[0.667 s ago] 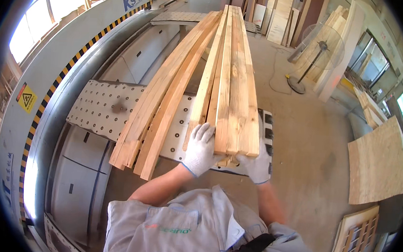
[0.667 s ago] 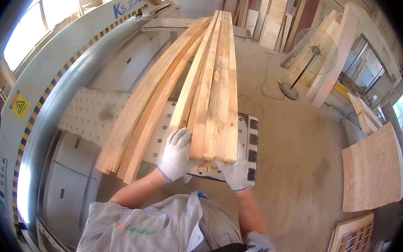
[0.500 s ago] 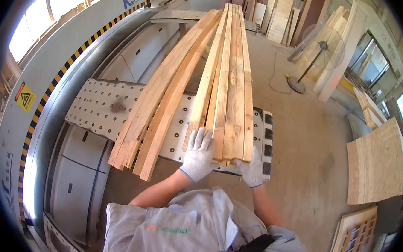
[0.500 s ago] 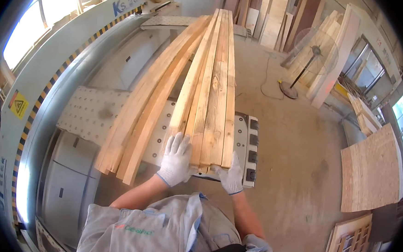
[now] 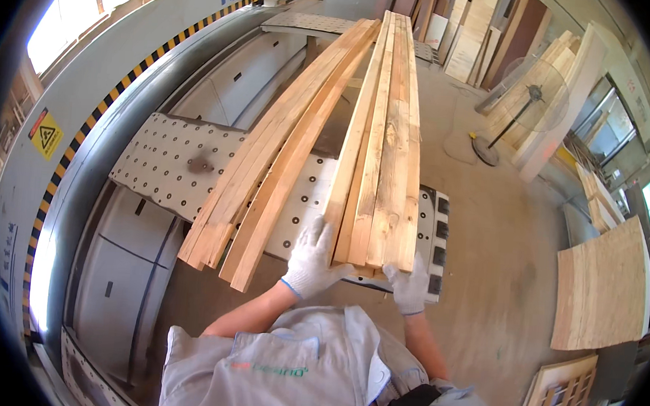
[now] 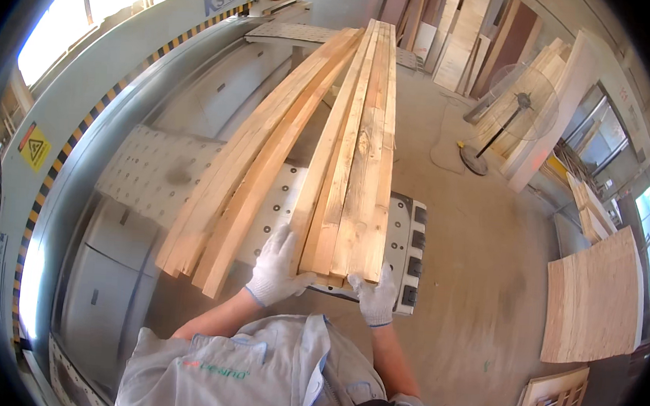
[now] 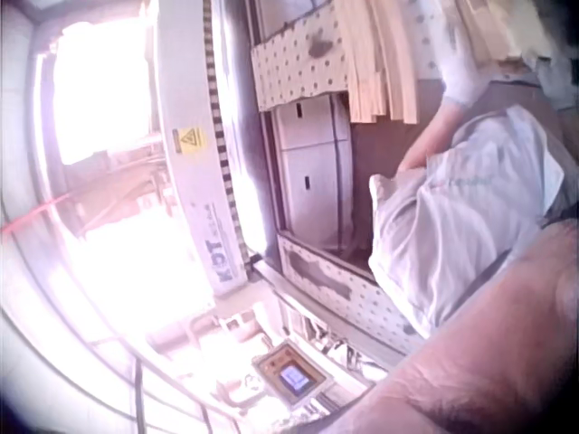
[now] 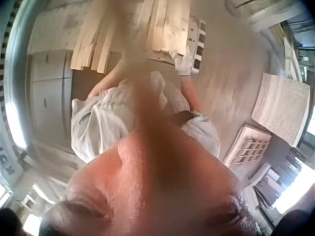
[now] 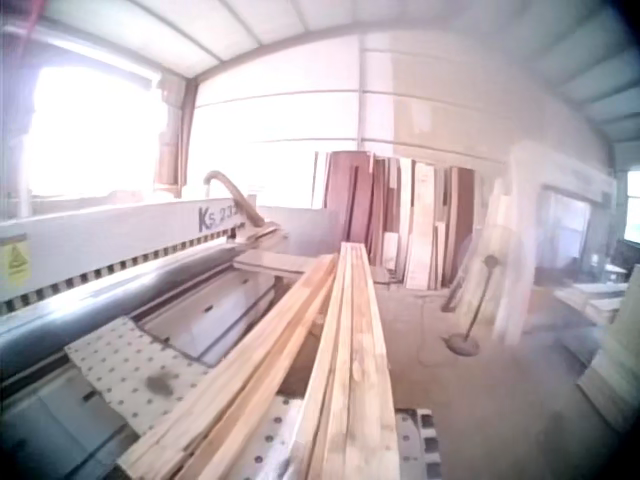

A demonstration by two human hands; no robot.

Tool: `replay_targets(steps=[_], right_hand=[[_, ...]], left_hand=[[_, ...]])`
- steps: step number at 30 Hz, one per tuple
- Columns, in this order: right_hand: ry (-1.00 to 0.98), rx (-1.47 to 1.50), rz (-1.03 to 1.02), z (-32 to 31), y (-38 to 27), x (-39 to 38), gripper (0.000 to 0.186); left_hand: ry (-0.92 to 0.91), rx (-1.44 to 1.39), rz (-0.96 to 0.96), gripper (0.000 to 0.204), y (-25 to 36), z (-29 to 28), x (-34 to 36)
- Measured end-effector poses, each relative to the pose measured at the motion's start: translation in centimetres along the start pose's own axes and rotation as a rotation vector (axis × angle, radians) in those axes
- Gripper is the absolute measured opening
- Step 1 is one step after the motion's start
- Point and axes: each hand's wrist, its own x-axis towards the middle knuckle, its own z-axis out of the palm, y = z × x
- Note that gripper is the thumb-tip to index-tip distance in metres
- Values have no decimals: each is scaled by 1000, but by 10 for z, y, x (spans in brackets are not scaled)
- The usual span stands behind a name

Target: The person unbundles a stack of wooden boards, handles them one at a time to arrange them on a machine table, and سپس feeds a single board into an automated edge-banding or processing machine by pressing buttons on a control panel and guiding the wood into the intake.

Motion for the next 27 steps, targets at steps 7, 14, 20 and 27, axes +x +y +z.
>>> replay_targets(steps=[7,14,20,27], right_hand=[[68,17,-79,9,30,-6,51],[39,151,76,12,43,-4,61],[114,124,77,21,40,-12,75],[504,-250,-183,16,-34,-33,88]], left_hand=[[12,-186,-35,86,-6,-11,8],[183,-265,-91,64,-21,11,4],[264,-140,-181,47,-62,-10,-25],[969,72,-598,53,-157,-92,-118]])
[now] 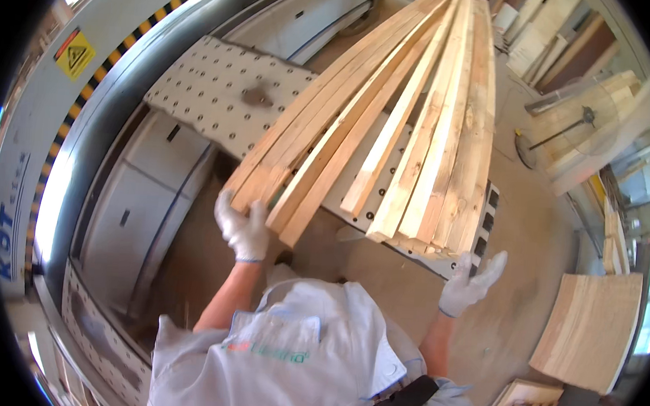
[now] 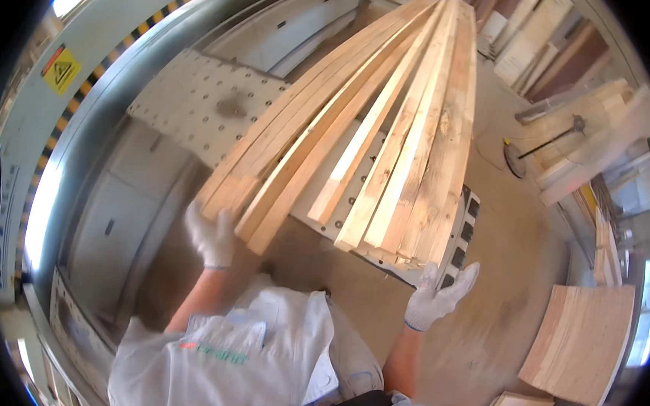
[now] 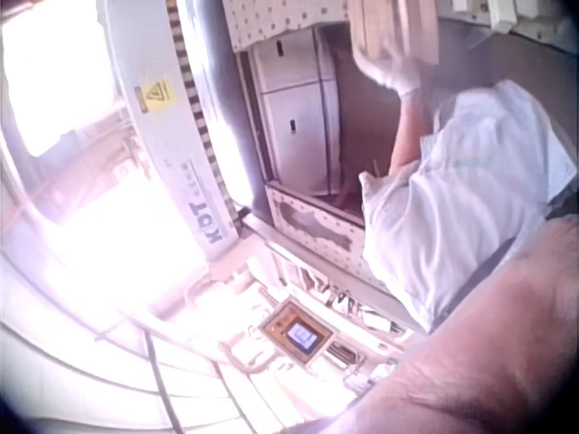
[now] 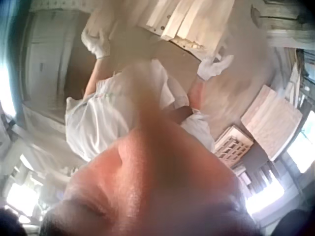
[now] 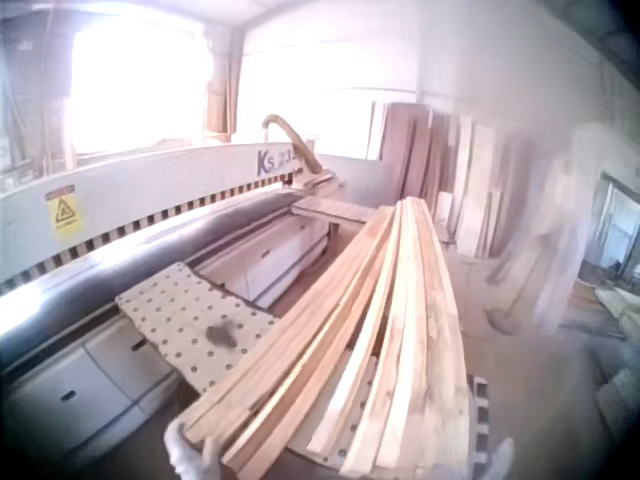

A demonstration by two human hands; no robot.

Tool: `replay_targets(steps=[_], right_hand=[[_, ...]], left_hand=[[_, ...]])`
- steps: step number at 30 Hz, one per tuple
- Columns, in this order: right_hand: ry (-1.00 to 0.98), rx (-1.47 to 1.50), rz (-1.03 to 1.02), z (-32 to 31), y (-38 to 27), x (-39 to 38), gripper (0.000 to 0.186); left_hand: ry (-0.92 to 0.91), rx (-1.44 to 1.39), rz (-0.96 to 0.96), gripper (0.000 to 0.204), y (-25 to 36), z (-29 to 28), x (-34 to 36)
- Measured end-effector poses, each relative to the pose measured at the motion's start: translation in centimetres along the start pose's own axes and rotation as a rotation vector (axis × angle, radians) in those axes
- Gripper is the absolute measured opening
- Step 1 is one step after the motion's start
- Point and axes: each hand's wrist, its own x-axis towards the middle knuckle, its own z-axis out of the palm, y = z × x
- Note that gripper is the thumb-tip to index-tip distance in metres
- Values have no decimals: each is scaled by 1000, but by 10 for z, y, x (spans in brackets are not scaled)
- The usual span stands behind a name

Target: The person unbundles a stack of wooden boards, handles them one at a time to arrange them on a machine table, and سپس feeds a single board into an automated edge-banding or processing machine by pressing buttons on a control panel and guiding the wood into the intake.

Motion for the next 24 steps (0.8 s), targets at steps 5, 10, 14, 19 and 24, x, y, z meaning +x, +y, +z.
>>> replay_targets(steps=[5,10,14,19,24], right_hand=[[-117,137,-303,53,-81,-39,72],[-674,619,233,119,-173,-100,68],[-941,528,-22,171,-191,-133,91],[-791,384,-215,171,-256,-91,108],[-630,1163,-188,138,-337,-78,95]], left_hand=[[-577,-752,-1009,47,-112,-19,28],[-960,-765,-881,33,-71,-35,47],[-1212,-253,-43,36,0,-83,114],[-1118,-1399,-379,48,42,-77,171],[-1375,-1541,-183,50,129,-107,235]])
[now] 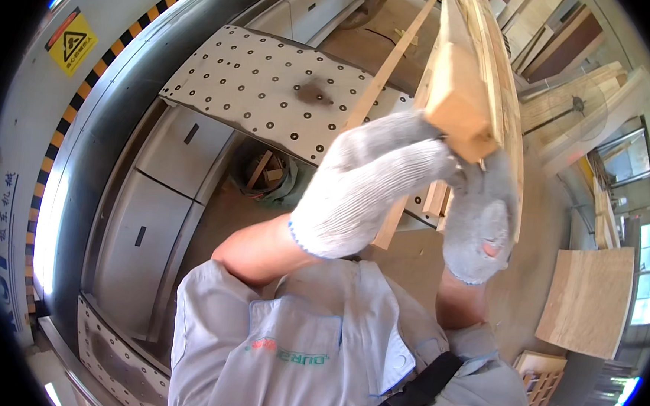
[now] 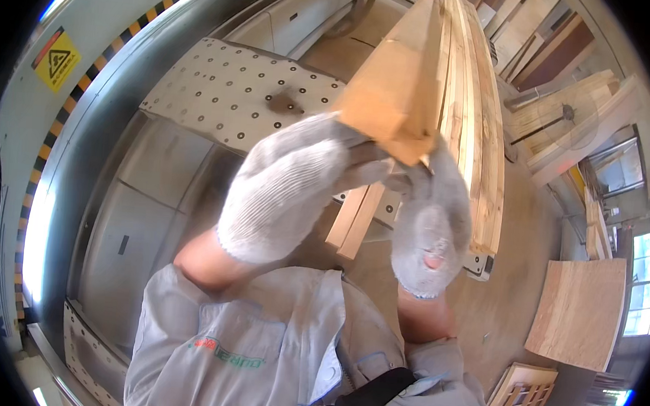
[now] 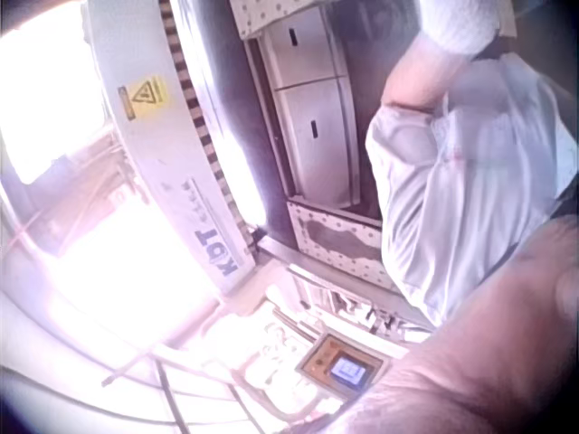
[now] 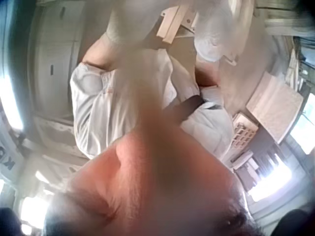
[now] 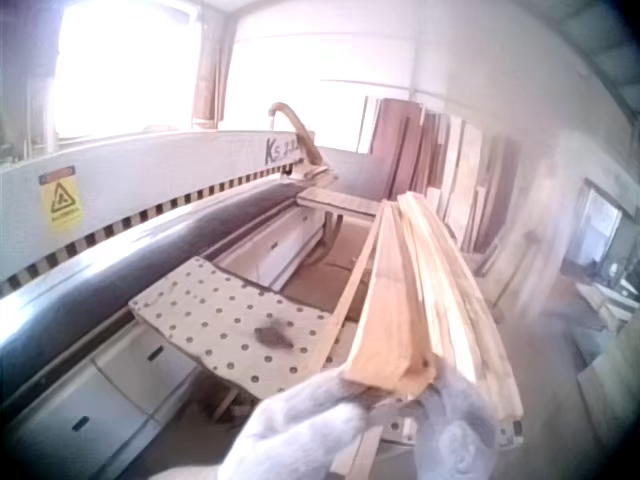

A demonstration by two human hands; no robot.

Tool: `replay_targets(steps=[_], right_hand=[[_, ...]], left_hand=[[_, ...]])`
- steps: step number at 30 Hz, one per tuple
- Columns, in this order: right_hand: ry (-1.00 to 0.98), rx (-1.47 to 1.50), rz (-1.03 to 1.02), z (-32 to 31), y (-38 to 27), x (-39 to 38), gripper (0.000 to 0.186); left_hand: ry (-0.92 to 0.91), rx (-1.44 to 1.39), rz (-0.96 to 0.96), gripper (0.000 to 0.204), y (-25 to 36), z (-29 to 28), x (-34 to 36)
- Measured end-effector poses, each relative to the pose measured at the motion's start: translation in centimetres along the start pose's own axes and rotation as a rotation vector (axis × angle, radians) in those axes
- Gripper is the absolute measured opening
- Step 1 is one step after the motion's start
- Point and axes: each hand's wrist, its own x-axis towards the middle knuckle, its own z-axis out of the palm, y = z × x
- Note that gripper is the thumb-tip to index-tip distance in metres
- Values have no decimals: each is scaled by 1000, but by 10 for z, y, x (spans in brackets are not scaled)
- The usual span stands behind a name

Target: The person unbundles a stack of wooden boards, handles them one at a time to arrange them on a machine table, and سپس feeds a single board into an automated edge-banding or processing machine by pressing buttons on a control panel and guiding the wood into the intake.

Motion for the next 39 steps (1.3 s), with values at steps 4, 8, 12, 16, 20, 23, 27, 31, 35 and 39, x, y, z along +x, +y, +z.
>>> replay_targets(steps=[4,8,12,16,20,23,27,31,35,39], right_hand=[[113,47,-3,-5,-2,-4,94],[173,-55,-11,-12,3,-14,92],[-73,183,16,-10,28,-47,82],[182,313,355,-5,53,-72,92],[-172,-300,596,-27,88,-99,53],[-277,-509,437,-31,103,-104,35],[-439,-891,230,-58,116,-114,34],[-272,-616,332,-47,104,-108,35],[-201,-437,541,-37,100,-109,34],[-181,-358,669,-28,98,-102,34]], left_hand=[[56,-115,-92,55,1,18,12],[54,-82,-102,56,3,18,6],[161,-60,-98,58,-2,16,-4],[270,7,-115,57,-2,16,-9],[126,116,8,56,7,25,11],[114,-33,-2,53,1,26,14],[75,-6,17,55,-6,26,16],[70,-78,-26,55,-7,25,17],[99,-2,60,52,-8,21,16],[126,-3,53,51,-6,15,13]])
